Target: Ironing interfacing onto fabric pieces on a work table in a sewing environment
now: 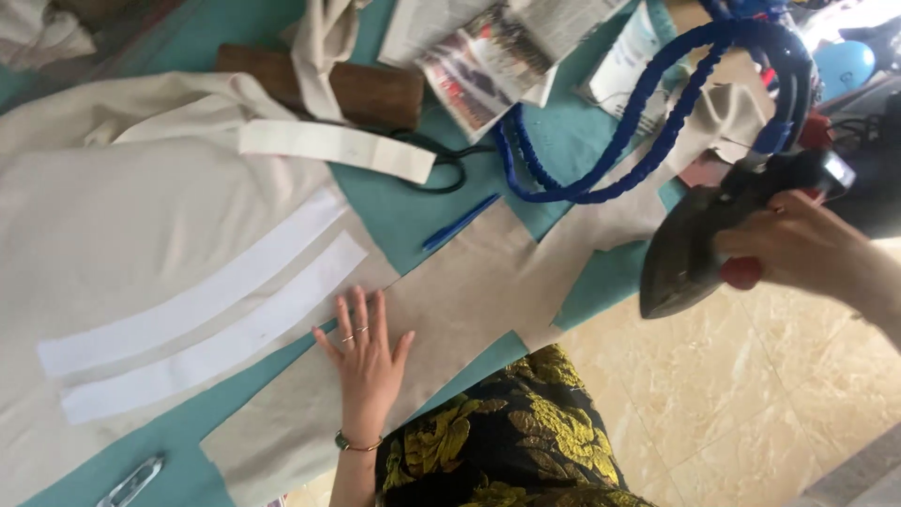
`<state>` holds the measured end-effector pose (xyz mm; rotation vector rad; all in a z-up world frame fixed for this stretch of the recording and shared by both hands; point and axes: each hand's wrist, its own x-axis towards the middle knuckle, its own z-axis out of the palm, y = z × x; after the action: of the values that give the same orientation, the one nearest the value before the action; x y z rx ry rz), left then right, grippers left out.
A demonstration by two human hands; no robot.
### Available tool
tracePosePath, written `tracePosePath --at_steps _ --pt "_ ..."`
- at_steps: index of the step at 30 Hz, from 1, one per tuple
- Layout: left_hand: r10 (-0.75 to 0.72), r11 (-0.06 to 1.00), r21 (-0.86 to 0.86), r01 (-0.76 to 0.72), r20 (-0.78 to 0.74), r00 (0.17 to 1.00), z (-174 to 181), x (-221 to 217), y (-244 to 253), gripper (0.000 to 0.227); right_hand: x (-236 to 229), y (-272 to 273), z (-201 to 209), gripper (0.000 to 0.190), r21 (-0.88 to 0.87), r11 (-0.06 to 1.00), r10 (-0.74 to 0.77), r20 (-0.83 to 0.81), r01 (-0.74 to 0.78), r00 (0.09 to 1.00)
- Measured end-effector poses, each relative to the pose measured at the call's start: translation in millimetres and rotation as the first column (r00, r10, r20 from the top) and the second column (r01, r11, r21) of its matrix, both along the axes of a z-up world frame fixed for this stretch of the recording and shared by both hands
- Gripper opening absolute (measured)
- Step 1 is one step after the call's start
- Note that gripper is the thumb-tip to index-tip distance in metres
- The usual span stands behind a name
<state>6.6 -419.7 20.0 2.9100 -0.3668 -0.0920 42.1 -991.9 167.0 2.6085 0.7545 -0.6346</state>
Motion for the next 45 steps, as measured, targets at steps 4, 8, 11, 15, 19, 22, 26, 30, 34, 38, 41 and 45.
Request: tracePosePath --at_steps 4,8,11,15,19,22,26,30,34,38,41,45 --pt "-0.016 1.000 0.021 0.016 -0.002 1.000 0 5 -4 0.083 0 -42 5 0.008 -0.314 0.910 -0.294 -0.026 0.272 0.955" --pt "-0.051 0.995 0.085 0.050 0.004 0.999 -4 11 -18 0.083 4 -84 1 0.013 -0.445 0.801 -0.458 -0.024 0.400 0.889" --pt "-0.126 0.990 0.057 0.126 -0.001 0.992 2 19 -41 0.084 4 -116 -7 0.013 -0.421 0.764 -0.536 0.007 0.489 0.844" --pt "-0.248 0.969 -0.008 0.248 0.023 0.969 10 25 -86 0.084 1 -147 -20 0.019 -0.255 0.854 -0.446 0.092 0.454 0.890" --pt "-0.459 0.866 -0.177 0.467 0.085 0.884 7 46 -185 0.083 7 -158 -33 0.027 -0.341 0.818 -0.472 0.061 0.463 0.879" --pt "-0.522 0.760 -0.267 0.593 0.294 0.801 -12 75 -274 0.055 5 -154 -28 0.028 -0.300 0.837 -0.468 0.041 0.458 0.883" --pt "-0.495 0.811 -0.130 0.570 0.368 0.787 -52 114 -367 0.058 -2 -160 -31 0.020 -0.211 0.845 -0.497 0.026 0.491 0.867" --pt "-0.514 0.792 -0.110 0.600 0.409 0.754 -64 133 -372 0.034 -9 -160 -37 0.011 -0.258 0.842 -0.483 0.028 0.473 0.875" --pt "-0.282 0.667 -0.578 0.470 0.388 0.877 -1 139 -316 0.014 0 -155 -30 0.023 -0.266 0.842 -0.479 0.034 0.470 0.877" --pt "0.179 0.201 -0.978 0.050 0.087 0.980 -18 106 -252 0.023 9 -153 -34 0.031 -0.284 0.873 -0.399 0.055 0.397 0.915" --pt "0.332 -0.019 -0.993 -0.114 -0.114 0.936 -24 91 -208 0.025 20 -154 -38 0.027 -0.290 0.887 -0.350 0.085 0.359 0.933" --pt "0.296 0.024 -1.000 0.004 0.011 0.955 15 79 -178 0.020 38 -150 -42 0.033 -0.217 0.924 -0.287 0.149 0.315 0.946"
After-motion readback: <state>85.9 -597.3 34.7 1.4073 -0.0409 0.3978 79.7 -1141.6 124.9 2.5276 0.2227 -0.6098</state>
